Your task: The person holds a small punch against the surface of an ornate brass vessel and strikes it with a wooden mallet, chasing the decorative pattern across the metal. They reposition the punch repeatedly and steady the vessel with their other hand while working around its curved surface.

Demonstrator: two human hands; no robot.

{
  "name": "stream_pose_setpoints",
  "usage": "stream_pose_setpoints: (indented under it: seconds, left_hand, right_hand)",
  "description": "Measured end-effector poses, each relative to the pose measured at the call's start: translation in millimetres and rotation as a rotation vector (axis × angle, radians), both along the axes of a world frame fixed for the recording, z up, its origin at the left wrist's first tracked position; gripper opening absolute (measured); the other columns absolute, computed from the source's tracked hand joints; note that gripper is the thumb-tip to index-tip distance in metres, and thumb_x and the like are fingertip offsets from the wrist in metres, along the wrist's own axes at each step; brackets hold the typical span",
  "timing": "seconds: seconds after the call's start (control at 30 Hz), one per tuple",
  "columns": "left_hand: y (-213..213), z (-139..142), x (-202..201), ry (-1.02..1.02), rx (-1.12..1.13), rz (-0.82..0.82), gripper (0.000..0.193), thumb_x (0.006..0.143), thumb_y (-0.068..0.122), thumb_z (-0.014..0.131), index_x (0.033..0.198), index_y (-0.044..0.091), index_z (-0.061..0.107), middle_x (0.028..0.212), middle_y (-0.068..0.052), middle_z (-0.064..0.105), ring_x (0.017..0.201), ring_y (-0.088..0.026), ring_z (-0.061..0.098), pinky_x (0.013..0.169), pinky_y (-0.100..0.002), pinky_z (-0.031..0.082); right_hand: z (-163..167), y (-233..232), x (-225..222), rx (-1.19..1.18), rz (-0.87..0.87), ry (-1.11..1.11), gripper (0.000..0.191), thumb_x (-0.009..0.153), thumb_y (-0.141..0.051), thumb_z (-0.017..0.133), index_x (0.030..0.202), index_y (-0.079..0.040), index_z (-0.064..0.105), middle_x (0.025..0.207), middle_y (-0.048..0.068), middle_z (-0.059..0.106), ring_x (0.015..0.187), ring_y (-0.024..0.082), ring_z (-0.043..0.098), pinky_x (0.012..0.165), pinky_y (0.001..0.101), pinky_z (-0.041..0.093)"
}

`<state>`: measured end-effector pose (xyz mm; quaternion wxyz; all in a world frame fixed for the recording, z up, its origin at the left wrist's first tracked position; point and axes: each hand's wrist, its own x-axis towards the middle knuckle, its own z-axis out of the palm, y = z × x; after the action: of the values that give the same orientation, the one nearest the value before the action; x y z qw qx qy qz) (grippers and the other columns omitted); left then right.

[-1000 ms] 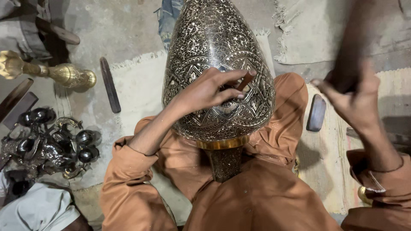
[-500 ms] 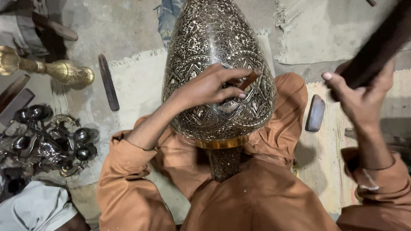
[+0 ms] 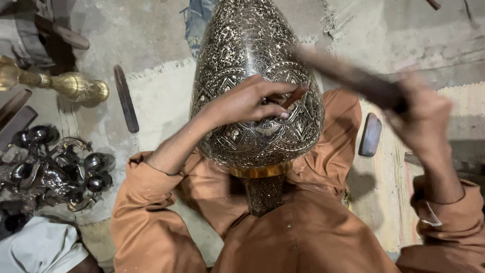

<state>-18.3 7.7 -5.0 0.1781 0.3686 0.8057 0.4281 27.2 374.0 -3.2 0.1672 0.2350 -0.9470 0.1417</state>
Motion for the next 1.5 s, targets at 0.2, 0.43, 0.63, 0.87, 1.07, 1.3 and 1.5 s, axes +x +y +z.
stream_pose_setpoints:
  seconds: [0.2, 0.43, 0.63, 0.87, 1.07, 1.3, 1.5]
  left_hand:
    - [1.4, -7.0, -4.0, 0.027, 0.025, -0.033, 0.049, 0.091, 0.035, 0.075, 0.136, 0.017, 0.065, 0.079, 0.002, 0.075, 0.047, -0.010, 0.050, 0.046, -0.033, 0.040]
    - [0.7, -3.7, -5.1, 0.057, 0.088, -0.043, 0.059, 0.087, 0.032, 0.076, 0.141, 0.014, 0.063, 0.082, 0.001, 0.076, 0.052, -0.010, 0.058, 0.052, -0.032, 0.046]
    - [2.4, 8.3, -8.2, 0.001, 0.063, -0.083, 0.058, 0.086, 0.031, 0.076, 0.140, 0.012, 0.063, 0.084, -0.003, 0.079, 0.056, -0.009, 0.065, 0.055, -0.032, 0.052]
    - [3.6, -1.3, -17.8, -0.140, -0.007, -0.143, 0.059, 0.086, 0.028, 0.073, 0.141, 0.012, 0.058, 0.097, -0.007, 0.081, 0.051, -0.015, 0.067, 0.054, -0.035, 0.057]
    - [7.2, -18.1, -28.1, -0.020, 0.128, -0.234, 0.061, 0.085, 0.025, 0.078, 0.141, 0.010, 0.060, 0.105, -0.008, 0.080, 0.089, -0.019, 0.079, 0.084, -0.041, 0.062]
    - [13.1, -12.4, -34.1, -0.144, 0.021, -0.277, 0.060, 0.084, 0.027, 0.077, 0.140, 0.015, 0.061, 0.104, -0.005, 0.081, 0.082, -0.018, 0.079, 0.082, -0.044, 0.064]
    - [18.5, -13.6, -39.1, -0.055, 0.110, -0.364, 0.060, 0.083, 0.026, 0.080, 0.138, 0.011, 0.062, 0.107, -0.007, 0.079, 0.096, -0.020, 0.078, 0.090, -0.046, 0.059]
  right_hand:
    - [1.4, -6.1, 1.3, -0.532, -0.004, -0.281, 0.061, 0.100, -0.012, 0.084, 0.149, -0.003, 0.049, 0.089, 0.006, 0.068, 0.075, 0.015, 0.069, 0.068, 0.0270, 0.058]
    - [-15.7, 3.6, 6.3, -0.658, -0.176, -0.304, 0.044, 0.103, -0.012, 0.084, 0.127, 0.007, 0.053, 0.085, 0.014, 0.066, 0.070, 0.022, 0.066, 0.066, 0.0339, 0.057]
    - [-40.2, 4.1, 17.4, -0.492, 0.109, -0.188, 0.081, 0.087, -0.021, 0.085, 0.148, 0.009, 0.040, 0.106, 0.021, 0.066, 0.097, 0.025, 0.066, 0.081, 0.0392, 0.055]
    - [-44.6, 3.1, 27.4, -0.294, -0.200, -0.398, 0.080, 0.087, -0.024, 0.088, 0.150, -0.005, 0.042, 0.085, 0.016, 0.068, 0.073, 0.025, 0.066, 0.069, 0.0395, 0.056]
    - [-37.6, -6.2, 32.4, -0.324, -0.005, -0.143, 0.086, 0.088, -0.022, 0.088, 0.158, -0.002, 0.042, 0.124, 0.027, 0.067, 0.104, 0.033, 0.071, 0.092, 0.0426, 0.060]
    - [-19.8, -23.9, 42.0, -0.308, -0.174, -0.347, 0.082, 0.088, -0.023, 0.086, 0.158, -0.005, 0.046, 0.125, 0.024, 0.068, 0.104, 0.030, 0.071, 0.091, 0.0380, 0.058]
    - [-24.3, -28.1, 53.1, -0.223, -0.249, -0.307, 0.077, 0.084, -0.022, 0.084, 0.147, 0.002, 0.047, 0.130, 0.030, 0.064, 0.120, 0.036, 0.065, 0.100, 0.0440, 0.054]
